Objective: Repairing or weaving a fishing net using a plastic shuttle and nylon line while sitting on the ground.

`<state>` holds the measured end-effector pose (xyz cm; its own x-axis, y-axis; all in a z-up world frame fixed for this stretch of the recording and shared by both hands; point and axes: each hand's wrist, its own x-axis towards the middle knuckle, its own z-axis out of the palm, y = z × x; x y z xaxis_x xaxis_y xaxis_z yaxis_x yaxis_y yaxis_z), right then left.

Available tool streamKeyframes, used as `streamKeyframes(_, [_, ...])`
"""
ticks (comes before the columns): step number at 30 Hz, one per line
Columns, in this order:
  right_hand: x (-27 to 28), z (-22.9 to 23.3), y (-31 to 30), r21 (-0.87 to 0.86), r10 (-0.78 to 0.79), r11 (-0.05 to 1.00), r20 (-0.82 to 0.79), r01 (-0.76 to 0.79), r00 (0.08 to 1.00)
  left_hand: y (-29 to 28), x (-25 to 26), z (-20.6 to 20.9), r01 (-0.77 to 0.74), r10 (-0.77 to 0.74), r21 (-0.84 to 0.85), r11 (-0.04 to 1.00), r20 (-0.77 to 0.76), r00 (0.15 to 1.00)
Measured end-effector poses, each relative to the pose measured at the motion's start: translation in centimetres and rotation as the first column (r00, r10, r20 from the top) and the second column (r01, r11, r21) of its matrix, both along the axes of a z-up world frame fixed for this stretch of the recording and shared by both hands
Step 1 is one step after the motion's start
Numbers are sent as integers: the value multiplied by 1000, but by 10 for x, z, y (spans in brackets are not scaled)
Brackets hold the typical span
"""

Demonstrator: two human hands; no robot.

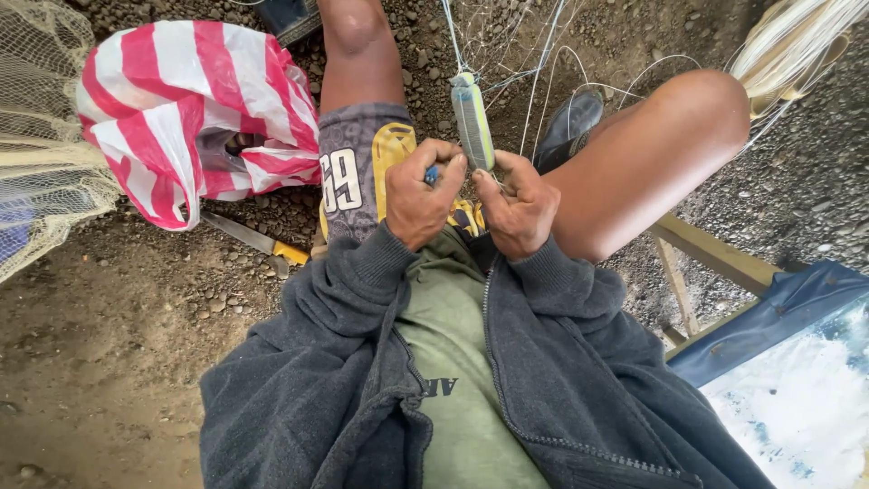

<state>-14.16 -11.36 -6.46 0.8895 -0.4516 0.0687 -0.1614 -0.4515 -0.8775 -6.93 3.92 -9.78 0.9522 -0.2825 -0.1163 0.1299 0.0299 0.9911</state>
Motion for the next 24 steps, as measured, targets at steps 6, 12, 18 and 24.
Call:
streamKeyframes(6, [0,-3,8,99,-9,995,-46,13,999,4,5,6,-173,59,202,964,470,881])
streamKeyframes(12, [-4,-10,17,235,-21,971,-83,40,996,7,-4,-2,-330,110,264,907,607,787])
streamKeyframes(18, [-16,-23,15,479,-6,875,-125,66,992,3,-9,0,-366,139,221,904,657,741])
streamKeyframes(24, [-27,-14,20,583,-75,803,-110,125,991,-10,-28,-1,-346,172,189,919,598,783])
